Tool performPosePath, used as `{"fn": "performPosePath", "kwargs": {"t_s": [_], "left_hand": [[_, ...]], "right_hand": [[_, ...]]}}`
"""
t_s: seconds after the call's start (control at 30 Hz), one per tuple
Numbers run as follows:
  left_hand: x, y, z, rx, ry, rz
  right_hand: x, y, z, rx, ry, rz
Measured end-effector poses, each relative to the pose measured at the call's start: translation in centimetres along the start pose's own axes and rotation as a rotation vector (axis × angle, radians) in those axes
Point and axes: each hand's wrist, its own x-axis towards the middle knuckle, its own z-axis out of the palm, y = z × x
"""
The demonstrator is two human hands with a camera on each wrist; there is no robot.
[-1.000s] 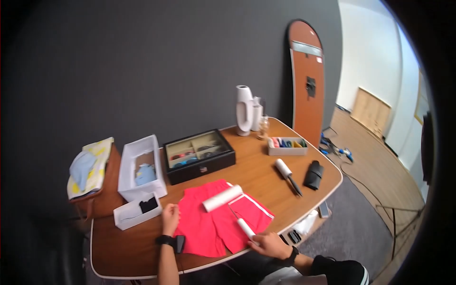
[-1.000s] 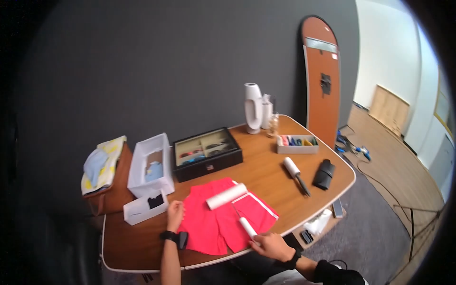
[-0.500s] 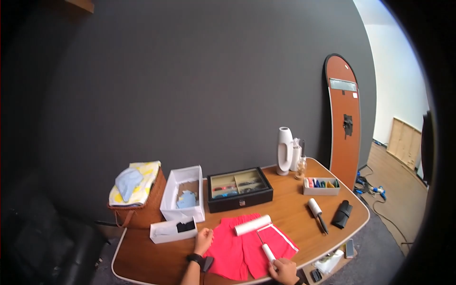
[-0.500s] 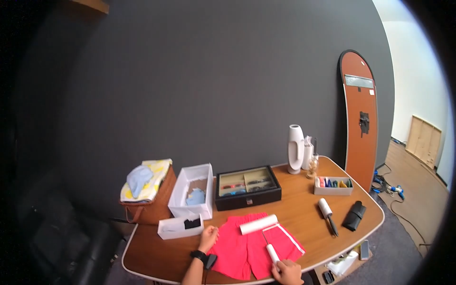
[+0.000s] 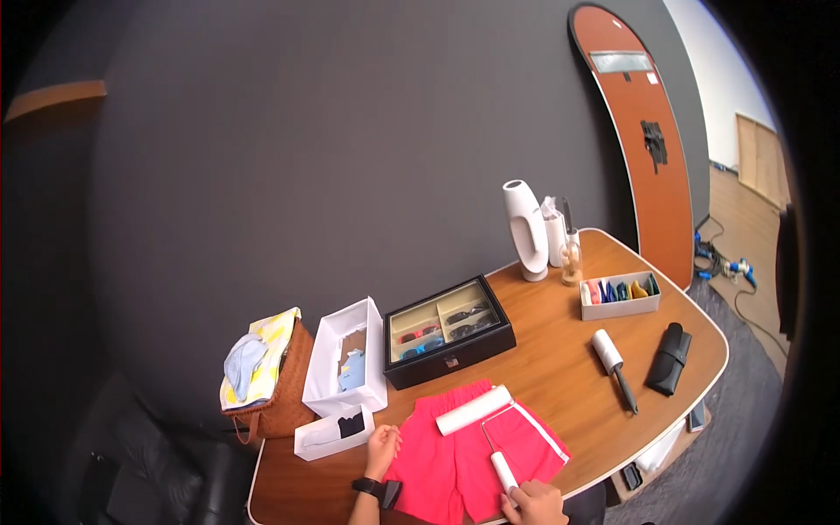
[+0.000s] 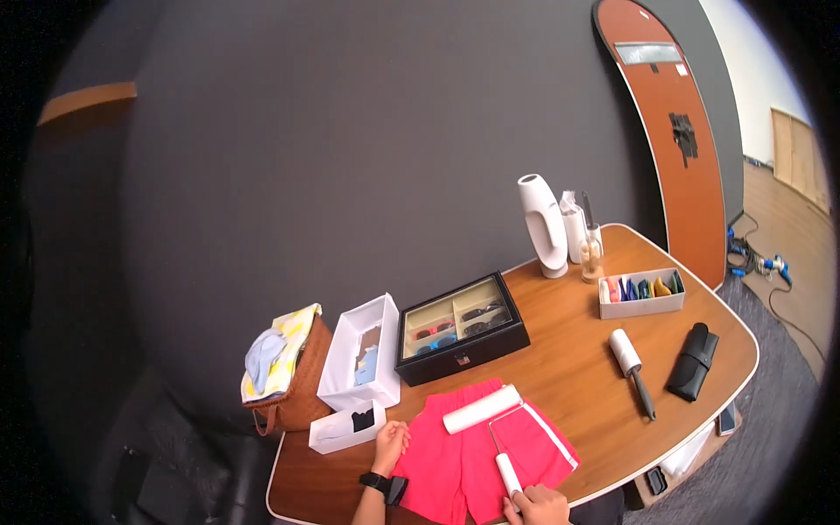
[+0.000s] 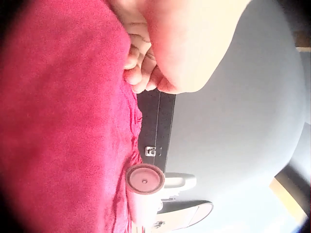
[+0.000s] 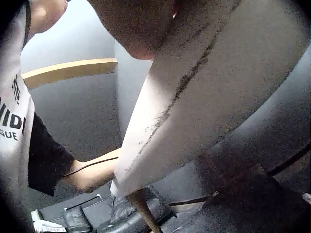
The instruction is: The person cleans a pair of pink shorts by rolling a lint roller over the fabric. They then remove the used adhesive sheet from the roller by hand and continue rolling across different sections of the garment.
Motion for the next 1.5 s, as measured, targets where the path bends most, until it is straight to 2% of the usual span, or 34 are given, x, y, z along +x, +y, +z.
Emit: {"fn": "performPosePath", "kwargs": {"t_s": [0.2,0.67,0.8,0.87,0.97,1.07,1.2,1.33,1.37,1.43,1.47,1.5], "left_hand": [[0.2,0.2,0.5,-0.011,0.016,-0.056],[0.0,0.4,0.2,0.002,0.04,-0.03],[-0.3,1.0,0.4,0.032,0.047,-0.073],[-0.2,0.8,0.4,0.016,0.052,-0.091],[-0.2,0.4,0.5,-0.021,0.053,-0.046],[0.2,-0.1,0.6,-0.011,0.038,-0.002],[0.7,-1.8,0.6,-0.022,0.042,0.107],[1.1,-2.6,0.8,0.054,0.072,0.207],[1.0,-2.5,1.0,0.065,0.096,0.202],[0.8,-2.7,1.3,0.082,0.113,0.211],[0.9,-2.4,1.1,0.126,0.11,0.226],[1.1,-2.8,1.2,0.141,0.117,0.23]], "right_hand": [[0.5,0.6,-0.5,0.058,-0.02,-0.024],[0.6,1.0,-0.7,0.16,-0.087,-0.017],[0.3,1.4,-0.3,0.071,-0.13,-0.088],[-0.6,1.9,0.9,0.005,-0.046,-0.159],[-0.4,1.1,0.4,-0.019,-0.144,-0.098],[-0.4,1.1,1.1,-0.089,-0.044,-0.181],[-0.6,0.5,1.7,-0.125,-0.006,-0.146],[-0.2,-0.2,0.3,0.062,-0.284,0.141],[0.1,0.1,-0.3,0.047,-0.303,0.128],[1.9,0.9,-1.4,0.005,-0.576,0.105],[3.3,0.9,-2.2,-0.006,-0.587,0.073],[4.8,0.4,-3.2,-0.003,-0.743,0.016]]}}
